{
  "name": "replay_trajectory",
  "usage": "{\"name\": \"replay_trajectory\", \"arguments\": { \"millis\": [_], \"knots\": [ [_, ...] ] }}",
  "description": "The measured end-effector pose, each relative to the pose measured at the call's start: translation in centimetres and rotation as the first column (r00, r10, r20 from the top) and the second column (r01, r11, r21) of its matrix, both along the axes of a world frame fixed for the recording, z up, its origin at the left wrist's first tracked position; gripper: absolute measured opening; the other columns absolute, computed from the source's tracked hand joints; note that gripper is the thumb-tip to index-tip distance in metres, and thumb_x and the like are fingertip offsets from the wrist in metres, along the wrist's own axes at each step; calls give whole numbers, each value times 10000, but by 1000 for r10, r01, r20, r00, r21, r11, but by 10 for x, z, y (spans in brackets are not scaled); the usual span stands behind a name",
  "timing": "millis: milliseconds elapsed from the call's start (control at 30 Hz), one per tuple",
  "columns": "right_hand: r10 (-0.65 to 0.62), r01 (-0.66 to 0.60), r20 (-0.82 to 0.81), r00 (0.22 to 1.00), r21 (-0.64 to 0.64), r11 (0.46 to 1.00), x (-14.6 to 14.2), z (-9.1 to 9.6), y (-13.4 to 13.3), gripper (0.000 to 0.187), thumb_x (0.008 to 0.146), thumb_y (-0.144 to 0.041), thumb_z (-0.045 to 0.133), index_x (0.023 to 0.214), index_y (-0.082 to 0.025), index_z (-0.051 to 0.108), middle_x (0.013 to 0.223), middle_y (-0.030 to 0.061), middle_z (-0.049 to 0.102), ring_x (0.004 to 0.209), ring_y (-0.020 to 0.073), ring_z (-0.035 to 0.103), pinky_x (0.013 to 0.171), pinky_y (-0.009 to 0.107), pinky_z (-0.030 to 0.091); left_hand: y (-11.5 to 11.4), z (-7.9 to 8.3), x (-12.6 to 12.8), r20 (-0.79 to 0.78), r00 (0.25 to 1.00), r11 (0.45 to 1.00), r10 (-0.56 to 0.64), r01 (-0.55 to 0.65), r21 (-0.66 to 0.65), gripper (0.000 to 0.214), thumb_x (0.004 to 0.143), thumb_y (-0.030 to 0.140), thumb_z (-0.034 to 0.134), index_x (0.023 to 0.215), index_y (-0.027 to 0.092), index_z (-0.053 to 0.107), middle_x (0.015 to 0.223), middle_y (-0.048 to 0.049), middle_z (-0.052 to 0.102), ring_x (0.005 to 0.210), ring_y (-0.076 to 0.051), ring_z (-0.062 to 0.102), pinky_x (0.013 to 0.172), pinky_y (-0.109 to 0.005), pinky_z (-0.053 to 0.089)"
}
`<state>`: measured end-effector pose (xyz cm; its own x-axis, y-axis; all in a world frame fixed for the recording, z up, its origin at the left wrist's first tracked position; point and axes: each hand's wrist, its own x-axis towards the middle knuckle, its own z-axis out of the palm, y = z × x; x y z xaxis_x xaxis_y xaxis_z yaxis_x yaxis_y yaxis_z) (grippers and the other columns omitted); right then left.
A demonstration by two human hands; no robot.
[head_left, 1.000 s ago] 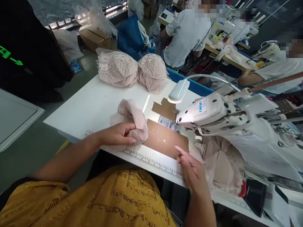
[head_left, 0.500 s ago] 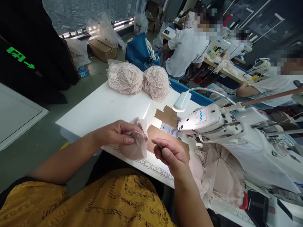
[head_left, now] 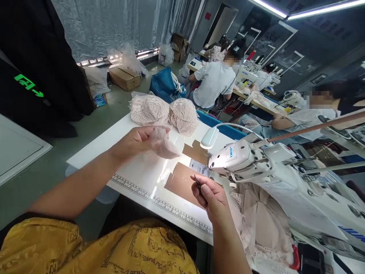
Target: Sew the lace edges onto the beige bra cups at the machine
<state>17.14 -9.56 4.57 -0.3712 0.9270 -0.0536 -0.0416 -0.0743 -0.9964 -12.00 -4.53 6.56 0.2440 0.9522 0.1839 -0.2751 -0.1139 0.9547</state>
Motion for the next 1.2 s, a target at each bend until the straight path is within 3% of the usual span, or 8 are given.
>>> {"name": "replay_trajectory", "arguments": {
  "millis": [133,300,667,867,967,1100,1167,1200],
  "knots": [
    [40,-36,73,997,-64,997,-13,4,7,373,860,-478,620,1116,-215,692,673,-7,531,499,65,320,444,214,215,2,-25,6,-275,944,983,-182,178,-38,455,825,381,691,1226,178,622,1190,-80,663,1142,-258,592,986,-388,470],
    [94,-59,148,985,-226,972,-37,3,27,432,807,-504,662,1084,-173,679,688,-13,519,546,72,361,469,213,240,-3,-50,11,-332,885,946,-325,304,-114,572,858,391,643,1367,177,495,1194,-105,654,1132,-253,594,945,-367,481],
    [153,-156,-28,988,-211,965,-67,-7,41,338,779,-476,695,683,-160,624,586,-39,449,510,60,300,465,224,211,-9,-45,18,-185,859,878,-478,475,-65,478,902,307,598,1359,204,501,1227,-92,645,1125,-229,603,917,-305,479],
    [24,-9,188,982,-82,997,-32,-17,23,391,850,-507,605,1001,-161,708,558,-40,477,497,95,395,485,243,328,-20,-47,22,-244,868,902,-432,416,-115,478,893,319,606,1338,177,504,1178,-90,652,1062,-209,612,882,-306,480],
    [-175,73,538,824,205,976,26,-36,5,367,875,-464,584,1097,-203,715,880,70,694,813,202,613,742,350,485,-29,-41,22,-220,875,902,-431,413,-124,278,935,342,533,1062,123,646,967,-76,688,860,-168,630,780,-269,484],
    [-541,55,746,388,568,821,106,-62,-17,359,873,-454,548,1012,-186,743,1009,156,690,972,310,597,914,508,433,-38,-33,32,-176,889,906,-423,418,-71,270,956,309,492,1059,117,651,1074,-125,680,998,-206,617,875,-308,469],
    [-623,99,701,348,633,768,120,-64,-26,354,851,-469,569,951,-177,741,1051,177,668,1032,341,577,959,560,396,-43,-31,46,-191,871,888,-452,459,-10,274,955,308,485,1064,118,651,1080,-133,669,1026,-221,606,905,-335,463],
    [-636,153,658,404,636,756,118,-61,-30,342,832,-471,604,964,-182,729,1107,178,651,1074,342,564,979,559,387,-45,-30,56,-215,863,880,-458,475,32,271,951,310,486,1041,119,655,1048,-129,666,1000,-219,607,894,-338,467]
  ]
}}
